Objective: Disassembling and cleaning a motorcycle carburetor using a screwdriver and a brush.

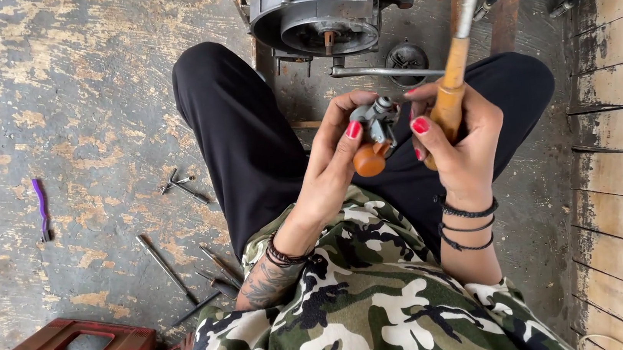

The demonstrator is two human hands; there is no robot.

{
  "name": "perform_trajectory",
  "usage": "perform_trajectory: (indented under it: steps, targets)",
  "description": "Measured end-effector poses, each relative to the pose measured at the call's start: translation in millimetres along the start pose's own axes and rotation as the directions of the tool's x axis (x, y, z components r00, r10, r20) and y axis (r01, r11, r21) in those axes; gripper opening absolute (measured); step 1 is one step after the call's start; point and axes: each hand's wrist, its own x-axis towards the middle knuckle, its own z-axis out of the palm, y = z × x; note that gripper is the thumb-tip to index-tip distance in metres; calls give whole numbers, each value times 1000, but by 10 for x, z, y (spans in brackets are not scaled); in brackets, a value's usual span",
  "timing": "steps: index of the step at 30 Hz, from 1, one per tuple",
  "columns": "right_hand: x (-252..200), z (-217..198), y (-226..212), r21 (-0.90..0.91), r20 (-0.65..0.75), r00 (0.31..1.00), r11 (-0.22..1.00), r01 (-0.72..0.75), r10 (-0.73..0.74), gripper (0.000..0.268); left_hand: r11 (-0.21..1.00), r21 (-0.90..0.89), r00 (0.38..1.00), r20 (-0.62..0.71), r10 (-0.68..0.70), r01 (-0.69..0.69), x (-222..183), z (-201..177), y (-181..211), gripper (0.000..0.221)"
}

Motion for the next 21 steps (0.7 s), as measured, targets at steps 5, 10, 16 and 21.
perform_trajectory:
  steps: [5,10,16,21]
  targets:
    - [-279,80,223,104,-86,993,992,-69,78,29,984,-179,998,-59,-6,-4,-31,-75,-169,40]
    - [-385,180,340,131,-123,990,990,-59,75,23,954,-298,995,-98,9,-38,-44,23,-230,39]
    - [-387,265,281,210,-175,983,977,-23,61,14,935,-344,988,-150,36,-87,-73,78,-300,45]
    - [-399,313,303,173,-175,983,985,-17,48,20,971,-212,981,-181,71,-110,-72,37,-348,46]
